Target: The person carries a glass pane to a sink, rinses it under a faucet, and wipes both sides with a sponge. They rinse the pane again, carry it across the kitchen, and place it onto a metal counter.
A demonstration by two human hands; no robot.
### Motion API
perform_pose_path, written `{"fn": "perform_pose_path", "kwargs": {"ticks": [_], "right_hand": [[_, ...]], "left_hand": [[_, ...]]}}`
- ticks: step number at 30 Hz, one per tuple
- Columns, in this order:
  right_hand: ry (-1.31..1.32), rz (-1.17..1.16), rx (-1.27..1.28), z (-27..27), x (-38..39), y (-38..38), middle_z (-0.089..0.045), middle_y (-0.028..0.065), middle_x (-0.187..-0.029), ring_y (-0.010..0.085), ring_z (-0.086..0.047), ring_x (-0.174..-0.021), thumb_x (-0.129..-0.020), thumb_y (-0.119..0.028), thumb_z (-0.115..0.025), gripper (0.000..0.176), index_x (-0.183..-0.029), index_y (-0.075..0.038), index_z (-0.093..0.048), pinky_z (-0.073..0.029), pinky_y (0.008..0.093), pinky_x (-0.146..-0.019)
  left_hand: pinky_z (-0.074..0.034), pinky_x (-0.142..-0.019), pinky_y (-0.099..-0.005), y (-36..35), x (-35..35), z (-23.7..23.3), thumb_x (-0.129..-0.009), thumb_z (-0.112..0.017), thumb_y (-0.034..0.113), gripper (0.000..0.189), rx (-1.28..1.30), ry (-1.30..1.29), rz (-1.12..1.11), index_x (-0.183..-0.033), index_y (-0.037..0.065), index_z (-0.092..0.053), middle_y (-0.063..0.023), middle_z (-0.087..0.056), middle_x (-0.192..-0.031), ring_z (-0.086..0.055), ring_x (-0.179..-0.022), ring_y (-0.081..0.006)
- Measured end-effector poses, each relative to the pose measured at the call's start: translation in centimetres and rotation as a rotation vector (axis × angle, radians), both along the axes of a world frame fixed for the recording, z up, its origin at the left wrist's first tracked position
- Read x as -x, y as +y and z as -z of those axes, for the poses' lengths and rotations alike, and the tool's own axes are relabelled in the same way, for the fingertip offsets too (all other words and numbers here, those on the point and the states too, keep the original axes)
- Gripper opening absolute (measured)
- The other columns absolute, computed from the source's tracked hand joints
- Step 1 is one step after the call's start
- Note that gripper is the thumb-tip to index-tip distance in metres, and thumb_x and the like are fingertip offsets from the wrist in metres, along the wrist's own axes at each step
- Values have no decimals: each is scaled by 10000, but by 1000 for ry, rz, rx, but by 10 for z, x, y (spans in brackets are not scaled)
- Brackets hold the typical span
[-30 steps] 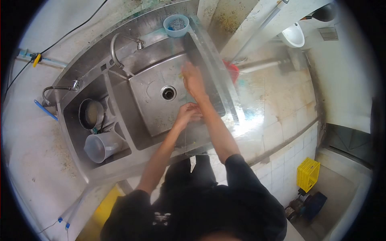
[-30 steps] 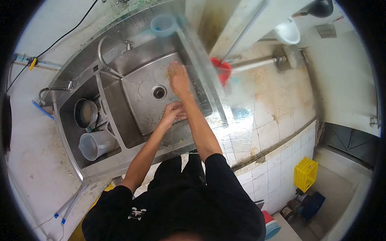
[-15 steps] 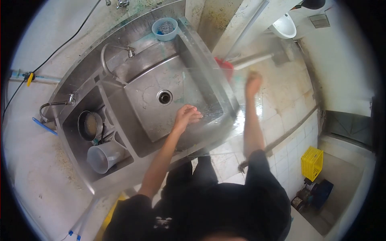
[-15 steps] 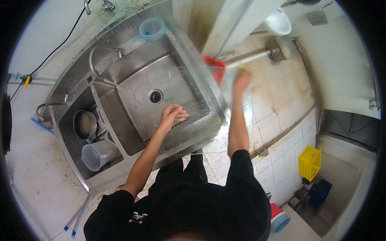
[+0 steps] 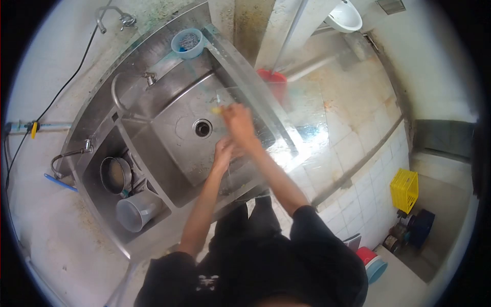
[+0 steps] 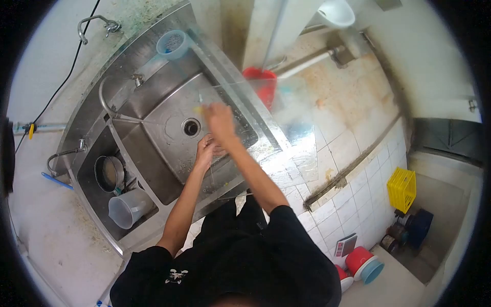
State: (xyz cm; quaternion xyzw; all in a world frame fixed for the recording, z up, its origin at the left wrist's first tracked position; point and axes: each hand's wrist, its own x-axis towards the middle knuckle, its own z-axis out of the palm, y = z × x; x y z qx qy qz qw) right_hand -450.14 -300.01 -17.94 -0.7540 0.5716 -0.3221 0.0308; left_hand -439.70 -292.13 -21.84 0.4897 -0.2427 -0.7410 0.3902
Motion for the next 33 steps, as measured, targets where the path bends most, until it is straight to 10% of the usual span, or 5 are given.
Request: {"fn": "perform_pose_path", "kwargs": {"ticks": [7, 16, 19, 26, 33], "right_hand": [[46, 901, 15, 12, 253, -3, -575, 203, -807, 314, -553, -724, -923, -170, -486, 227, -902, 20, -608, -418, 433, -605], [-194, -4, -173, -3, -12, 40, -585, 155, -898, 332, -580, -840, -831, -127, -567, 197, -992, -40, -640, -451, 442, -749], [-145, -67, -146, 0, 10, 42, -586, 150, -907, 331, -580, -822, -826, -126, -568, 150, -934, -55, -643, -451, 434, -728], [-88, 727, -197, 4, 240, 62, -552, 211, -1015, 365, -556, -880, -882, -79, -493, 189, -1002, 0, -615, -449, 449, -788], [-104, 332, -157, 27, 81, 63, -586, 197, -934, 357, -574, -842, -865, -82, -478, 180, -953, 7, -608, -457, 435, -738]], "left_hand": [[-579, -596, -298, -3, 1, -29, -903, -626, 203, 190, -30, 32, 13, -979, 64, -521, -134, -663, -870, -698, -798, -259], [-574, -674, -348, -1, -3, 11, -895, -623, 190, 205, 90, -79, 47, -998, 38, -529, -169, -649, -954, -686, -841, -274], [-572, -667, -354, 1, 1, 12, -892, -628, 192, 204, 186, -83, -70, -993, 43, -532, -165, -654, -944, -687, -829, -282], [-568, -643, -350, -3, 0, -26, -905, -618, 201, 207, 0, -18, 32, -1010, 58, -512, -162, -660, -909, -690, -841, -295], [-535, -757, -384, -4, -8, -17, -920, -466, 516, 478, 0, 38, 99, -1054, 59, -512, -171, -652, -944, -662, -924, -288]]}}
